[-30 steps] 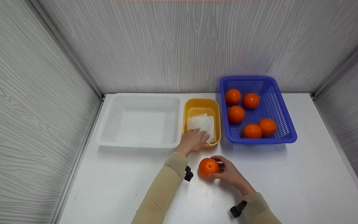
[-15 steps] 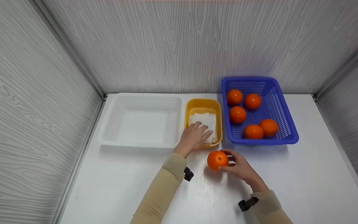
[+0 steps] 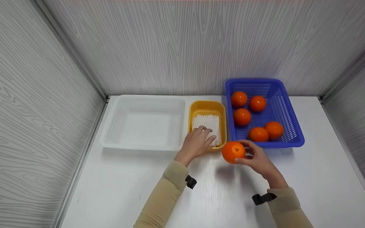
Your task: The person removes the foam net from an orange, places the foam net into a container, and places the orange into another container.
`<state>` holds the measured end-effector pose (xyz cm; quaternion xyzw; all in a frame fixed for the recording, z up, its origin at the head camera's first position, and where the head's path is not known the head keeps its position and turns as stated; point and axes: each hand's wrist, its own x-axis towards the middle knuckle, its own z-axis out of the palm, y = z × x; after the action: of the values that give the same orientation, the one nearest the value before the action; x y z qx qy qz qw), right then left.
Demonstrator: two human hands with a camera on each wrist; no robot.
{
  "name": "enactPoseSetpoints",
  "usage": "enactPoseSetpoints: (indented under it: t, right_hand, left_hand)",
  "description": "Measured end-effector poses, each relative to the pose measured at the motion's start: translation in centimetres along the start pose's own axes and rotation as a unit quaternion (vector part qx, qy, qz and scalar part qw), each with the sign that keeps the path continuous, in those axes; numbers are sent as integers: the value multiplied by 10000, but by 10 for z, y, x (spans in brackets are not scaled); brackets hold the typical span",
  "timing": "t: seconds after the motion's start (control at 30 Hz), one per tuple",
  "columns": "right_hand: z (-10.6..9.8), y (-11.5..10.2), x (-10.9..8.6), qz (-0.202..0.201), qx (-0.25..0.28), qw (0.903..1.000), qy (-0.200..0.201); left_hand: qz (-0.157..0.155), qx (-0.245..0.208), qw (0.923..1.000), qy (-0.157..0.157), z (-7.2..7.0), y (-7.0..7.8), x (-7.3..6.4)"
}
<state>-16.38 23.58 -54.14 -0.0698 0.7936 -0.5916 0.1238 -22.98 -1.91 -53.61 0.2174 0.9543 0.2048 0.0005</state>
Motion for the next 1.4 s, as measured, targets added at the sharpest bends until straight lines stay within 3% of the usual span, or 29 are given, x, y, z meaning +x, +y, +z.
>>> enactPoseSetpoints:
  t: [0.37, 0.77, 0.97, 1.4]
  right_hand:
    - [-35, -15, 11, -284, -177, 9988, 368]
    - [-72, -33, 28, -81, -581, 9959, 694]
    - [-87, -36, 40, 117, -624, 9947, 808]
    - [-113, -42, 61, 599, -735, 9903, 1011]
  left_hand:
    - [143, -59, 9997, 205, 2, 9, -11]
    - [415, 59, 9984, 377, 7, 25, -16]
    - [583, 18, 9981, 216, 13, 39, -16]
    - [1021, 477, 9936, -104, 31, 62, -7]
